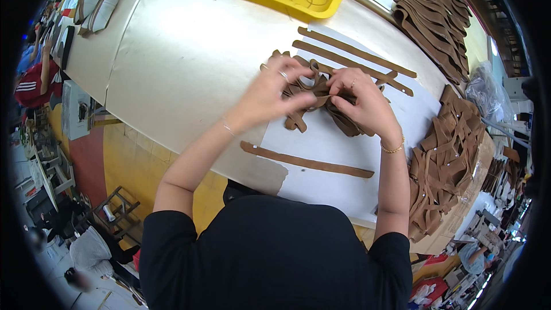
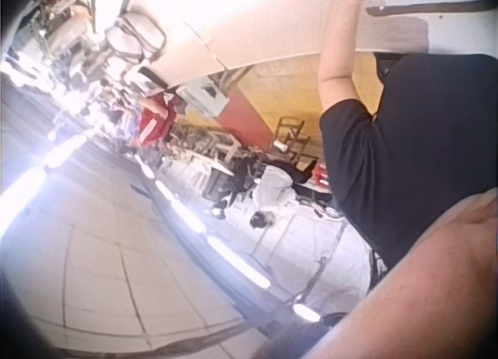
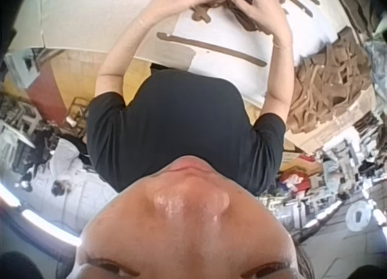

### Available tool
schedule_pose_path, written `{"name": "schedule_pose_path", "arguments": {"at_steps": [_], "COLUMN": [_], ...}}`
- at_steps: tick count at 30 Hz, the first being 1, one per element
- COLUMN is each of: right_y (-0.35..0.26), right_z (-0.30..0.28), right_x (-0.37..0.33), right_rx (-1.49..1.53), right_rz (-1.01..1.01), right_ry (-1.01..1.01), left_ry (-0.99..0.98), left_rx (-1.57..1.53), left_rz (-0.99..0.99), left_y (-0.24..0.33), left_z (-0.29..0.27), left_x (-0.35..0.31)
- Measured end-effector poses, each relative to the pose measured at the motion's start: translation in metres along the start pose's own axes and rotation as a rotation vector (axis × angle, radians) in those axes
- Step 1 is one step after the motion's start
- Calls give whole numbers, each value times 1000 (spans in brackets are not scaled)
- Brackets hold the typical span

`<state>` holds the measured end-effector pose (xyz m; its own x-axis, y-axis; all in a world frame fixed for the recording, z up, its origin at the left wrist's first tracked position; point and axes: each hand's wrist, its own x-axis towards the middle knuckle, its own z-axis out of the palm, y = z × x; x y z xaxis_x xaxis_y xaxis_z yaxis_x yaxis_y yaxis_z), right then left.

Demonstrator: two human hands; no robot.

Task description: The person picks up brown fabric strips from a pile, straightens them, and lays them out in parallel rows on a white table. The person repeatedly handles individual strips, aligns them, and arranges them into neat stacks.

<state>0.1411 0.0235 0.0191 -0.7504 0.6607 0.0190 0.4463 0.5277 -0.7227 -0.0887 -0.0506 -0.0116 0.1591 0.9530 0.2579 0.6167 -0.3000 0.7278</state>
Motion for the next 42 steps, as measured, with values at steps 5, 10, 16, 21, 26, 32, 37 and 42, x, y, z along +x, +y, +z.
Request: {"name": "schedule_pose_path", "arguments": {"at_steps": [5,10,16,21,26,32,37,42], "right_y": [7,17,45,63,46,36,14,4], "right_z": [-1,-14,-41,-57,-62,-21,-50,-68], "right_x": [-12,-13,-26,-77,-128,-153,-153,-156], "right_rx": [152,33,239,468,543,601,367,244], "right_rz": [49,81,273,465,833,963,1052,1023], "right_ry": [87,42,149,108,-290,-230,-95,233], "left_ry": [-141,-233,-254,-507,-662,-681,-571,-494], "left_rx": [-625,-909,-565,-548,-591,-411,-152,-113], "left_rz": [-428,-606,-537,-681,-817,-904,-957,-719], "left_y": [17,32,5,-34,-35,-26,-16,-24], "left_z": [20,-11,-65,-70,-76,-55,-80,-74], "left_x": [-12,4,33,30,4,-20,-14,-12]}}
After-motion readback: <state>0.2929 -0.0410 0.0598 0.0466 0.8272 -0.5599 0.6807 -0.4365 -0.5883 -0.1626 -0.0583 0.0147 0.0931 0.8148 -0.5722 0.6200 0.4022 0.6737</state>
